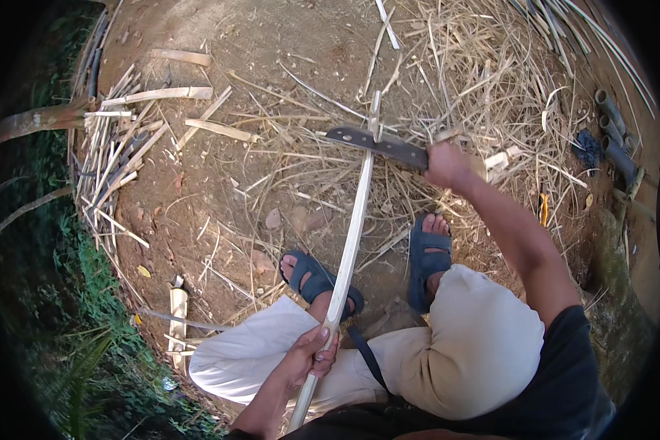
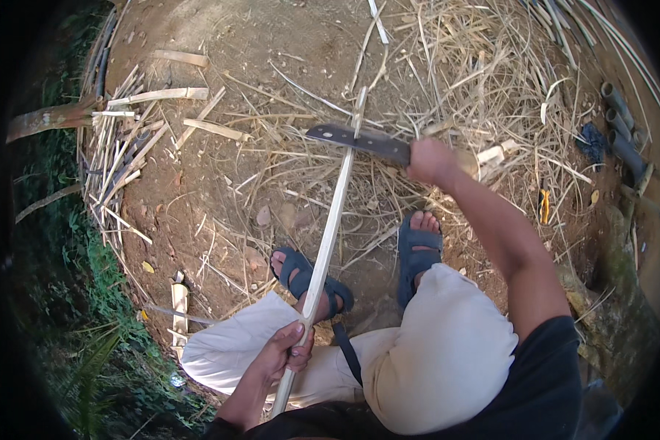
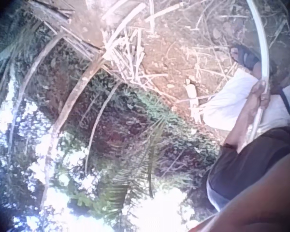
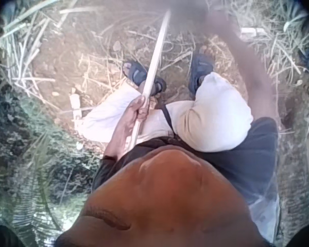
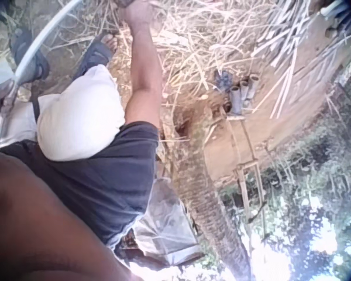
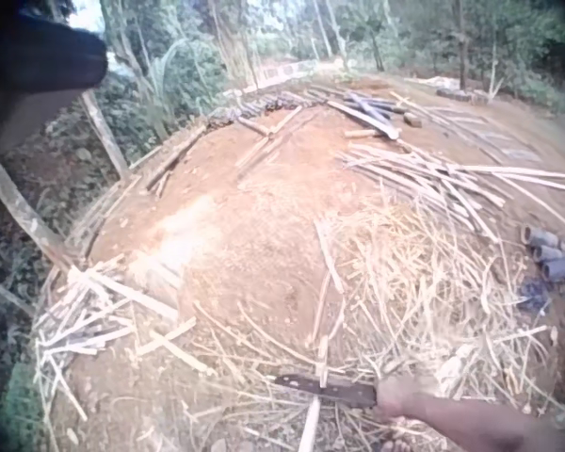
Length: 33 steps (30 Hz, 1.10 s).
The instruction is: The person strips pieces of bamboo by hand using a large blade, scraping the surface and shaving off layers while sitting on the ground.
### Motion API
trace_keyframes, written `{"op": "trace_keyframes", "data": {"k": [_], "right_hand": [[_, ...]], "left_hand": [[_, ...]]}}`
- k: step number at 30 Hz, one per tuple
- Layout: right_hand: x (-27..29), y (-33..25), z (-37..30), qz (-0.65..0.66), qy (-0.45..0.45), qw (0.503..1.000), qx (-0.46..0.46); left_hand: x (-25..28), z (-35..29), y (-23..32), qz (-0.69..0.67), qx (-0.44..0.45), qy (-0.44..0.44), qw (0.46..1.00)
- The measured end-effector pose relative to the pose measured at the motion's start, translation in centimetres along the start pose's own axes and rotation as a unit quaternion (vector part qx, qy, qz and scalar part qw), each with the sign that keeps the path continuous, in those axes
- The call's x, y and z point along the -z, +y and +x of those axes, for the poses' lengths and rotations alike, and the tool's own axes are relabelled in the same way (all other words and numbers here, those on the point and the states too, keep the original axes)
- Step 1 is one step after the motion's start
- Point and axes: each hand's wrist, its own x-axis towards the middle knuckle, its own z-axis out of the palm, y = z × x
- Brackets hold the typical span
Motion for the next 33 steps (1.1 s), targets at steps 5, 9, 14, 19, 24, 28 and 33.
{"op": "trace_keyframes", "data": {"k": [5, 9, 14, 19, 24, 28, 33], "right_hand": [[-0.3, -3.9, -3.8, -0.034, -0.005, 0.995, 0.093], [0.3, -0.5, 1.6, -0.007, -0.019, 1.000, -0.010], [-0.7, -4.3, -1.5, -0.076, -0.017, 0.988, 0.132], [0.6, -2.0, 4.6, 0.007, 0.003, 0.999, -0.039], [0.7, -5.0, 1.5, -0.057, -0.032, 0.994, 0.089], [1.0, -1.2, 5.1, -0.027, -0.005, 1.000, -0.011], [-0.1, -2.8, 2.9, -0.053, -0.006, 0.997, 0.056]], "left_hand": [[0.9, -0.1, -1.3, -0.055, 0.020, -0.025, 0.998], [1.2, -1.3, -2.3, -0.047, 0.007, -0.017, 0.999], [1.5, -0.8, -3.8, -0.068, 0.015, -0.027, 0.997], [0.7, -0.2, -3.3, -0.055, -0.002, -0.027, 0.998], [1.4, -0.3, -3.8, -0.041, 0.004, -0.012, 0.999], [1.4, -0.6, -3.6, -0.033, 0.011, 0.012, 0.999], [2.6, -0.4, -3.7, -0.033, 0.011, 0.026, 0.999]]}}
